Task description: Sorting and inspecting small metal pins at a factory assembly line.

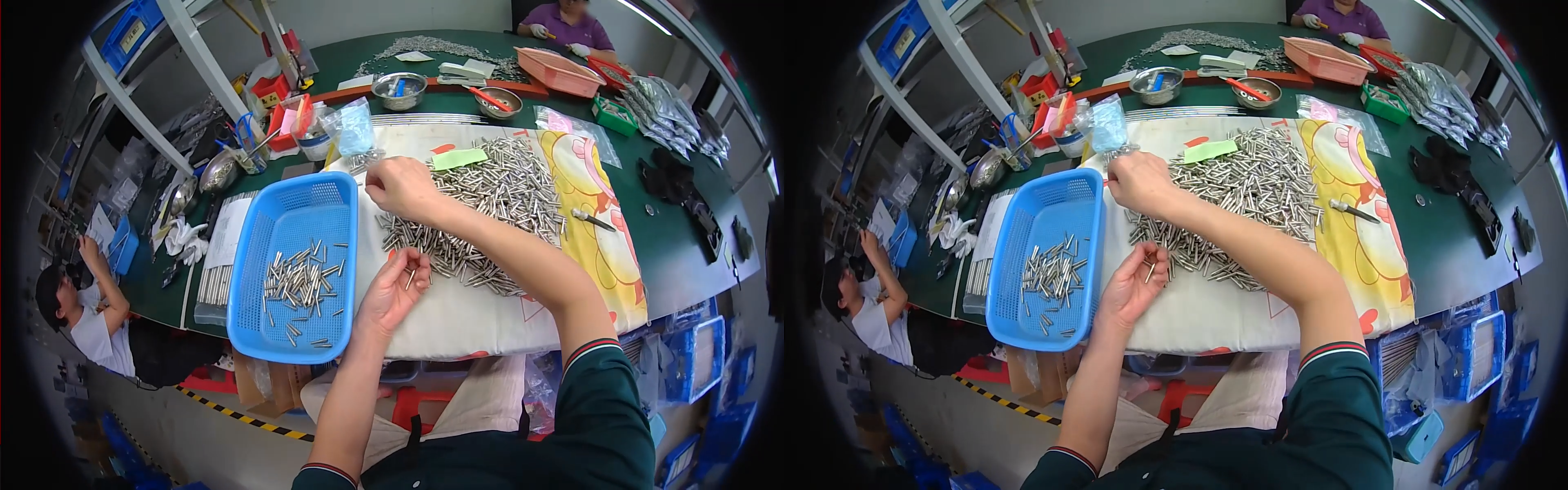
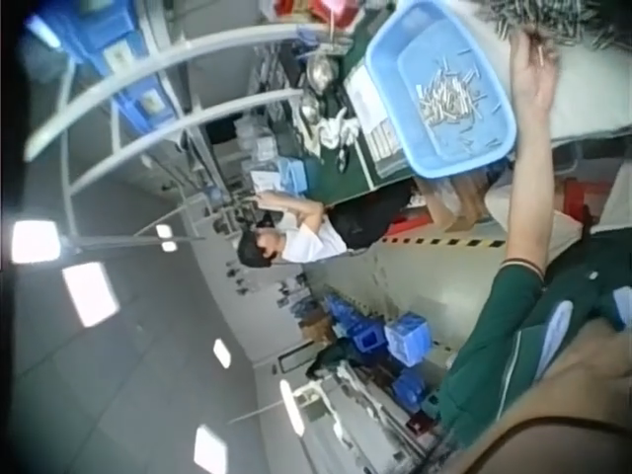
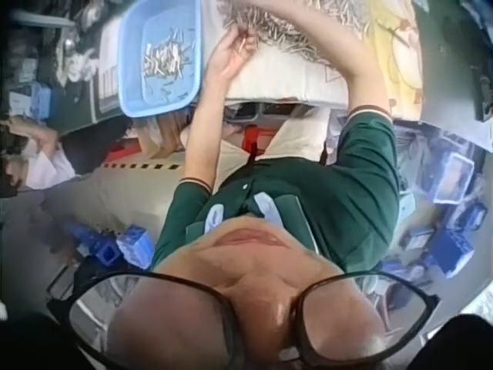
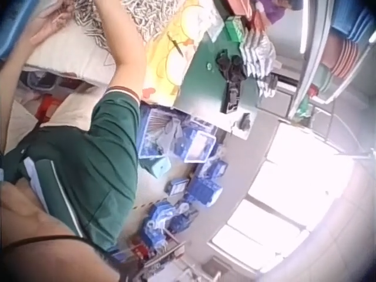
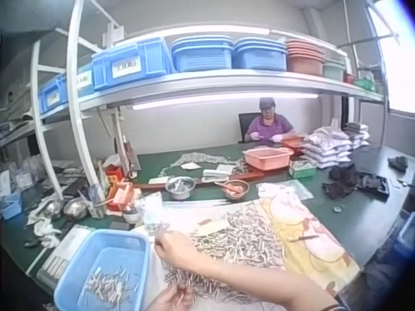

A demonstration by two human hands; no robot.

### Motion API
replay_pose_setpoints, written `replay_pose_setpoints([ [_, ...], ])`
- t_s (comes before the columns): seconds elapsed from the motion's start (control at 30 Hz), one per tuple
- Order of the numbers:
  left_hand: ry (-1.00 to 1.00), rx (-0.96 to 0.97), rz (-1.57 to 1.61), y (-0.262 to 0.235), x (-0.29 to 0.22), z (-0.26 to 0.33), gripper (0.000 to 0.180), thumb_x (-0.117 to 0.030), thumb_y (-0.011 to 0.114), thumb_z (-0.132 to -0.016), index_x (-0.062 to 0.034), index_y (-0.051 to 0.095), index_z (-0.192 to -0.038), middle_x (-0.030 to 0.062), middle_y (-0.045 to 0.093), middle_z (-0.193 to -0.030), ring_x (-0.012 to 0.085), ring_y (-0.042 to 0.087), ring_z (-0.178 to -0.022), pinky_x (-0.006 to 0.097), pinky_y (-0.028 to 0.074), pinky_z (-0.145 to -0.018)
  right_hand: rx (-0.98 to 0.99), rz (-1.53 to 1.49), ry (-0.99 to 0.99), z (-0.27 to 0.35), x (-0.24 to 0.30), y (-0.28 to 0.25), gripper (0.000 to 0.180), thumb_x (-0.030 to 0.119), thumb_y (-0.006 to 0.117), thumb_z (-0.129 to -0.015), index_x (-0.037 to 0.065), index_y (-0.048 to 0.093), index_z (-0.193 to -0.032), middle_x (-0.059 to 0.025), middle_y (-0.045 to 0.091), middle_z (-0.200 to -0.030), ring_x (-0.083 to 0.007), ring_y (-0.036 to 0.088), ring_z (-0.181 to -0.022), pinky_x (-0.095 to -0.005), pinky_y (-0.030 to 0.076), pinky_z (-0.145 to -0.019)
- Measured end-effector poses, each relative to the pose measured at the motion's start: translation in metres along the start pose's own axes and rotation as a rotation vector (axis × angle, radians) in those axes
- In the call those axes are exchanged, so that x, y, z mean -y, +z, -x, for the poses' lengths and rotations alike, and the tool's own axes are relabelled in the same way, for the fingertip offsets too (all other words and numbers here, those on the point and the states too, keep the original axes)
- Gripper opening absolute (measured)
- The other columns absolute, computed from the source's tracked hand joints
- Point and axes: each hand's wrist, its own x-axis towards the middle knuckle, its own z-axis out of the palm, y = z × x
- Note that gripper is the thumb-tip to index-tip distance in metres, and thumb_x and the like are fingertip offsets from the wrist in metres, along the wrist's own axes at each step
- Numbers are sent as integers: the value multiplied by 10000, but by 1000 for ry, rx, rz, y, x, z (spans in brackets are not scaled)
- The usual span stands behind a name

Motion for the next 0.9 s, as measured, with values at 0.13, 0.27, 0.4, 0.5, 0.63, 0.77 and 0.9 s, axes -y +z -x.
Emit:
replay_pose_setpoints([
  [0.13, 85, -67, 79, 0, 0, 2, 265, -199, 498, -929, -20, 483, -1124, 114, 540, -1079, 204, 556, -988, 352, 472, -884, -89, 33, -199, 52, 20, -25, 97, 143, 613, -715, 47, 608, -711, -85, 569, -684, -275, 571, -706, -390, 460, -604],
  [0.27, 35, 1, 94, -16, 8, -7, 285, -264, 392, -965, -56, 488, -1134, 68, 546, -1078, 160, 541, -995, 331, 452, -901, 146, 13, -415, 98, 39, -41, 209, 64, 631, -646, 33, 594, -849, -96, 571, -797, -272, 563, -772, -368, 467, -630],
  [0.4, 93, -1, 132, -4, 5, -5, 258, -222, 383, -962, -36, 511, -1087, 62, 568, -1017, 134, 553, -945, 283, 457, -853, 52, 52, -518, 107, 39, -31, 380, 18, 646, -597, 32, 574, -970, -96, 570, -813, -267, 563, -790, -372, 463, -694],
  [0.5, 81, 32, 136, -18, 3, -5, 255, -221, 380, -963, -37, 525, -1065, 76, 569, -1035, 160, 557, -965, 311, 460, -868, 124, 39, -476, 113, 37, -30, 287, 49, 648, -614, 47, 579, -892, -85, 554, -839, -259, 555, -843, -377, 440, -745],
  [0.63, 29, 61, 110, -21, 5, -8, 289, -255, 349, -976, -45, 518, -1081, 94, 565, -1074, 187, 554, -1009, 335, 456, -895, 69, 141, -576, 120, 31, -24, 253, 27, 675, -587, 59, 608, -829, -50, 546, -829, -228, 533, -799, -344, 428, -700],
  [0.77, -1, 165, 91, -25, 5, -7, 291, -287, 355, -978, -58, 512, -1066, 83, 554, -1076, 166, 549, -1003, 332, 457, -886, 49, 139, -582, 120, 30, -23, 249, 37, 669, -602, 54, 598, -839, -62, 549, -842, -244, 537, -810, -345, 430, -709],
  [0.9, 4, 45, 56, -3, 4, -4, 283, -298, 389, -968, -54, 507, -1049, 71, 551, -1037, 158, 543, -952, 322, 460, -860, 3, 29, -460, 119, 22, -22, 221, 16, 647, -631, 33, 559, -833, -86, 551, -791, -267, 550, -766, -354, 438, -644],
])
